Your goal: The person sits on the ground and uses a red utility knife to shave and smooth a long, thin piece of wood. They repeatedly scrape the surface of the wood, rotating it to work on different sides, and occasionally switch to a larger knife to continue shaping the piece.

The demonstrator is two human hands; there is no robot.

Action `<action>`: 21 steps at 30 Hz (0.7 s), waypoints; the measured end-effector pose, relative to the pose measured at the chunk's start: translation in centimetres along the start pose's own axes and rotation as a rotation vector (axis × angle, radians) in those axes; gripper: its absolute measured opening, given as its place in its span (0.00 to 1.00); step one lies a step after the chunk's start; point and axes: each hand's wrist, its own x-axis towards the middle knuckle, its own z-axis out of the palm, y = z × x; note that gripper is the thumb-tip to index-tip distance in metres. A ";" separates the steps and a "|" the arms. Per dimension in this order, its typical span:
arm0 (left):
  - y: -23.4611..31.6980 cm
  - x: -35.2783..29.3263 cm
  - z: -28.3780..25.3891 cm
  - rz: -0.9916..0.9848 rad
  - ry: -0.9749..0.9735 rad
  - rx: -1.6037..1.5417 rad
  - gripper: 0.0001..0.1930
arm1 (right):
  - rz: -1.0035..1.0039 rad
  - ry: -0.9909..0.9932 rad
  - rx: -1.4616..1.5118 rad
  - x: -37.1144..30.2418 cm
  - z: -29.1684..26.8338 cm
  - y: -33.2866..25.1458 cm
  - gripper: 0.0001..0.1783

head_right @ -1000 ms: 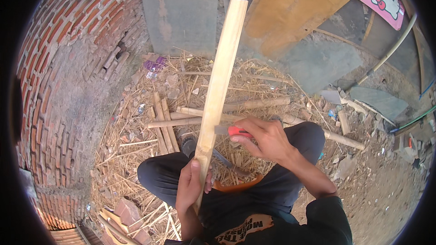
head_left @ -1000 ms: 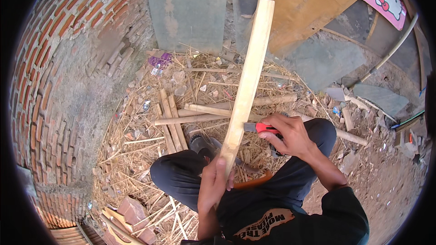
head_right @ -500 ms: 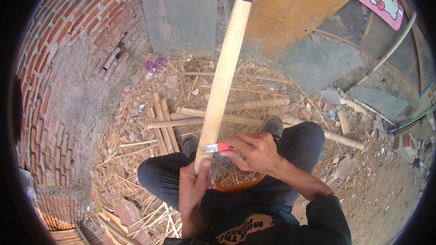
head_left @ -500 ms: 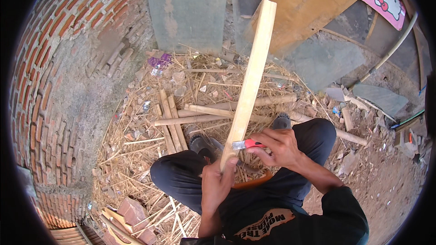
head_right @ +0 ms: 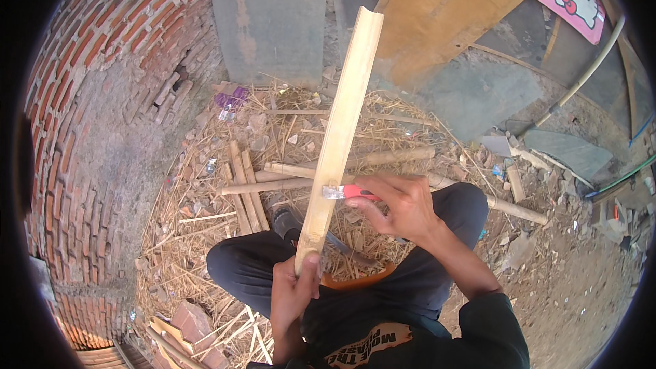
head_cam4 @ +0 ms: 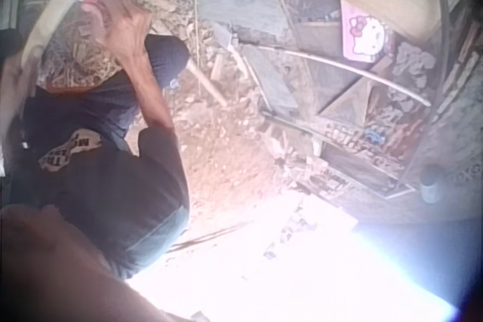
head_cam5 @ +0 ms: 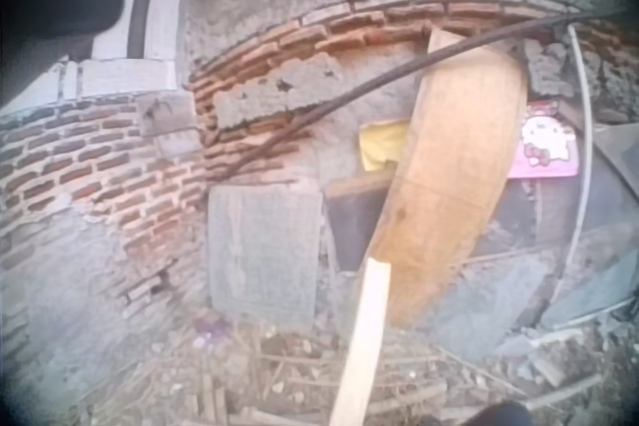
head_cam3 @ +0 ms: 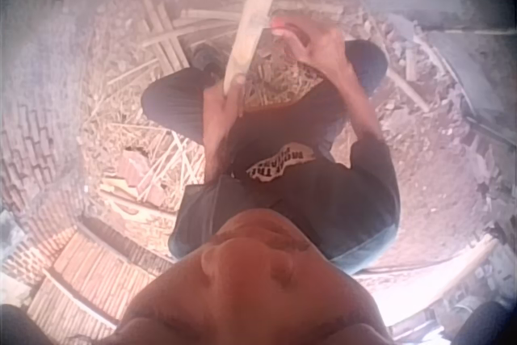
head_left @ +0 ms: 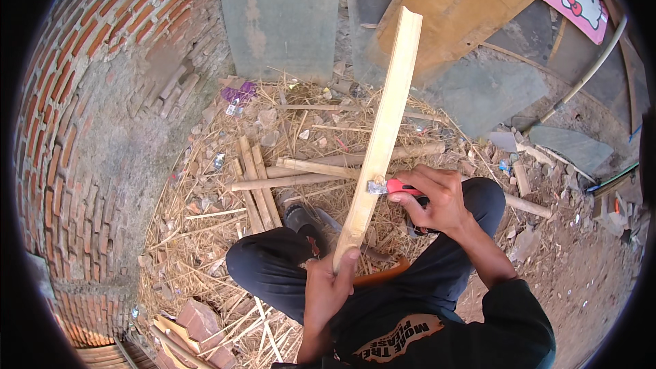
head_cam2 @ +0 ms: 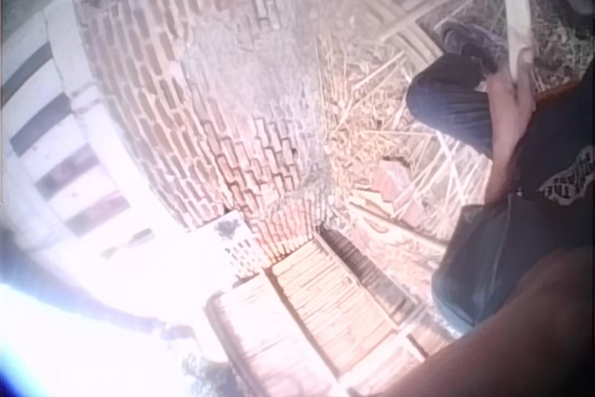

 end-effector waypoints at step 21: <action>-2.4 -3.5 -1.6 -0.151 -0.028 -0.093 0.24 | 0.061 -0.009 -0.001 5.9 -2.2 5.3 0.12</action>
